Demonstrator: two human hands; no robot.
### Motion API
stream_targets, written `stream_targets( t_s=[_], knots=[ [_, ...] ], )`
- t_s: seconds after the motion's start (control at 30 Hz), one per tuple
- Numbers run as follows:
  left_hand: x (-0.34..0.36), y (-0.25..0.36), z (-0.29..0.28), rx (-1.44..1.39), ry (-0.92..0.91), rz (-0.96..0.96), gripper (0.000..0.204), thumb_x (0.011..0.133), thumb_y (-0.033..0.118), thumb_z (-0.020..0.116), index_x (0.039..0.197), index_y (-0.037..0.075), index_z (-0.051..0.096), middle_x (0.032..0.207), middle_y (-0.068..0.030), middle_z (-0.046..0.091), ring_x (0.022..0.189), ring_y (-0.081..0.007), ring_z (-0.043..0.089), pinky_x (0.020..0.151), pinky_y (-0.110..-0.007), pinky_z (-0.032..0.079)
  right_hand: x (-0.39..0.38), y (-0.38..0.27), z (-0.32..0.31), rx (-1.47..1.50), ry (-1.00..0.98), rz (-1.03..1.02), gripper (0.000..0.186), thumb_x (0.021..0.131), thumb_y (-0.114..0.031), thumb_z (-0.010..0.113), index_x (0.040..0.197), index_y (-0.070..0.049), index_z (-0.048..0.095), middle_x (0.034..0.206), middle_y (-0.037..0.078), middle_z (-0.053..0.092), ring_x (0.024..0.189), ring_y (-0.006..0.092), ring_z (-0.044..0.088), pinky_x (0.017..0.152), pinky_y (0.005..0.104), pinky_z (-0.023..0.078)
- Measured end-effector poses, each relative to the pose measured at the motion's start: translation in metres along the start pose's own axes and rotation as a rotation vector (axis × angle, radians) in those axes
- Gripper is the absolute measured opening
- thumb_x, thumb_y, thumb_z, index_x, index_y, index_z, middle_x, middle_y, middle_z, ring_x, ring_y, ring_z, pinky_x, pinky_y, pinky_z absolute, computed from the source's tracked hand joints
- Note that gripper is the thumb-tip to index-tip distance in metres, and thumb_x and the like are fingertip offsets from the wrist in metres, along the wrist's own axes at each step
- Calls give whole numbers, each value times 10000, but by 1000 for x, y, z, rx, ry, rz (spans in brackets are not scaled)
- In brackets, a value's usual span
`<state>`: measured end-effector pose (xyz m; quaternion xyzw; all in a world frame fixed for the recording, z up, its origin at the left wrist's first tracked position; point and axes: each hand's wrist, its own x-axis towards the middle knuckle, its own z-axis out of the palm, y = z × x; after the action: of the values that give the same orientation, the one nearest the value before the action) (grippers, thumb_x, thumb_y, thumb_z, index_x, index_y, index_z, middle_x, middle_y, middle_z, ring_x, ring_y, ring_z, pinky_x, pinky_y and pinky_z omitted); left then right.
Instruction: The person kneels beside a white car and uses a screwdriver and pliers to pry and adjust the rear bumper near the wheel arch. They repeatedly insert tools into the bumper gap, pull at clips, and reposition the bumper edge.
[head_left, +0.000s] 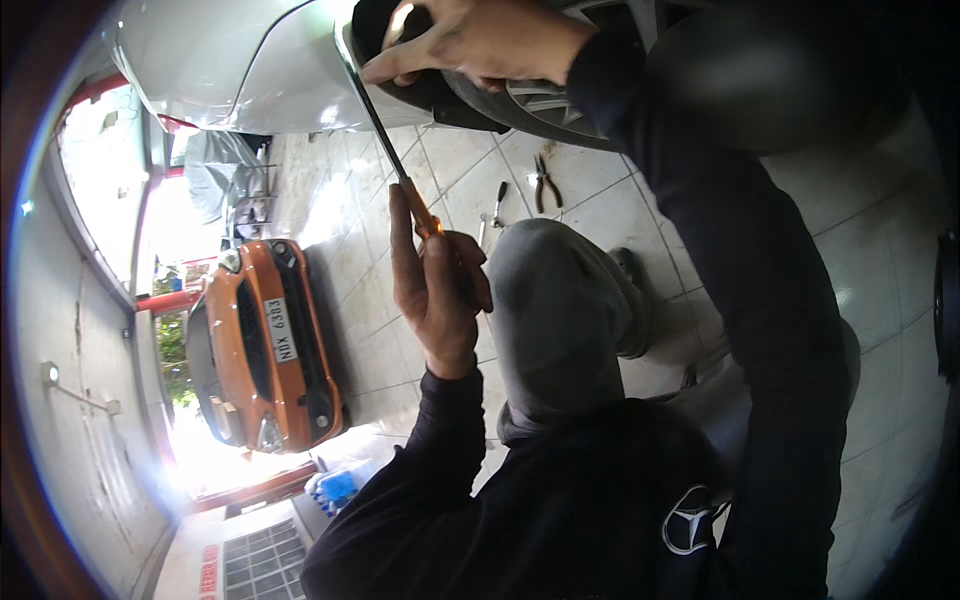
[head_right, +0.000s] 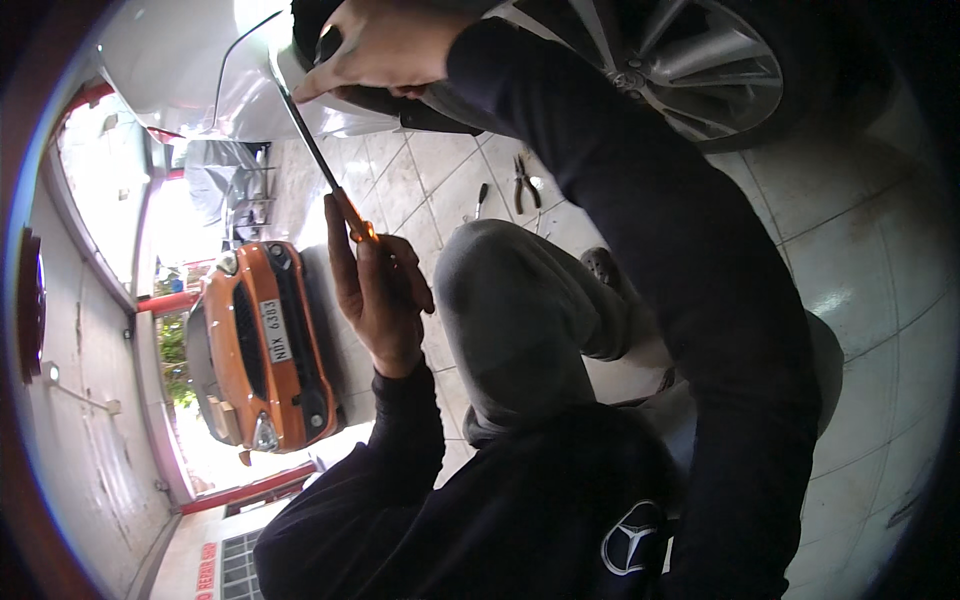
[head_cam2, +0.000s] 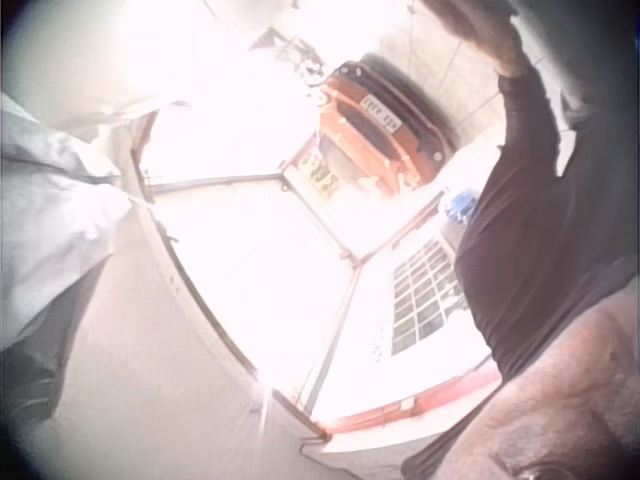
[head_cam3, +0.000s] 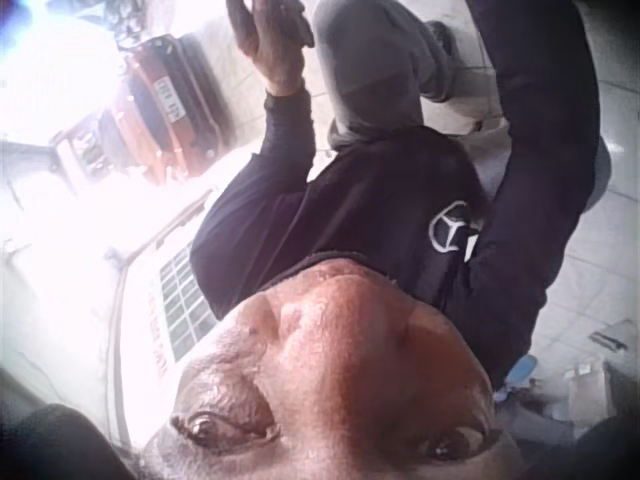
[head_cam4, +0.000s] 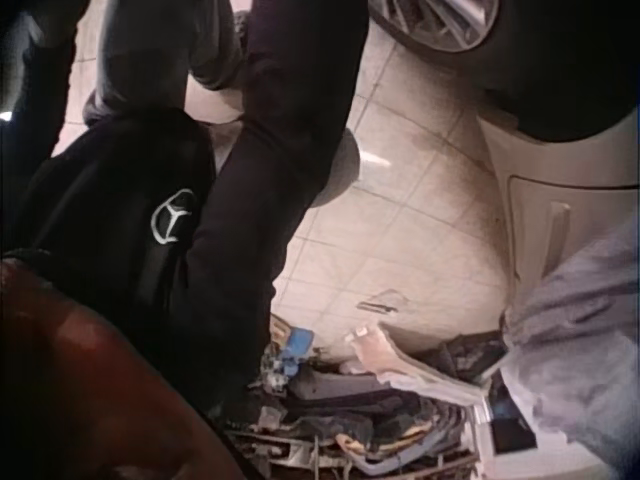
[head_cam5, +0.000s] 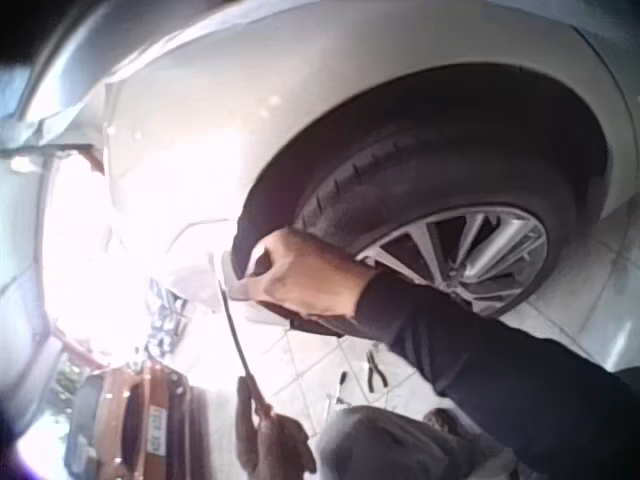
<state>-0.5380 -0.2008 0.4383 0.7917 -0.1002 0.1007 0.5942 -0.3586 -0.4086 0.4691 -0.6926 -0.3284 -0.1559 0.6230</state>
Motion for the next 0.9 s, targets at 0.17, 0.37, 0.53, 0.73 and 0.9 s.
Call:
stream_targets(
  t_s=[0.17,0.37,0.53,0.73,0.9],
  knots=[
    [4,-3,21,91,80,33,565,1111,157,424,1642,82,246,648,-42,543,407,-69,439,388,-206,334,4,-4,28,263,61,211,391,840,-399,802,961,-29,763,626,62,638,488,176,592,516,317,513],
    [4,-14,38,136,96,83,567,1105,153,448,1635,66,266,636,-19,527,414,-57,435,395,-210,328,-1,1,4,208,46,90,276,824,-236,730,807,38,700,790,258,696,754,337,712,694,405,530],
    [7,-12,50,153,130,87,604,1099,142,466,1638,25,220,625,1,506,446,-55,429,428,-216,339,12,25,31,113,345,-116,325,846,-238,694,931,74,725,846,289,705,862,364,731,792,413,555],
    [6,-15,45,158,137,104,603,1096,135,466,1634,13,222,614,1,508,440,-54,424,421,-215,334,13,22,27,-26,200,-227,298,858,-202,657,908,86,712,882,292,709,836,398,721,798,411,571],
    [8,-17,45,193,144,118,586,1097,148,461,1628,21,248,616,-4,520,433,-54,434,414,-215,330,14,22,26,-106,159,-274,247,847,-168,639,785,66,682,833,294,694,776,381,717,739,411,557]
  ],
)
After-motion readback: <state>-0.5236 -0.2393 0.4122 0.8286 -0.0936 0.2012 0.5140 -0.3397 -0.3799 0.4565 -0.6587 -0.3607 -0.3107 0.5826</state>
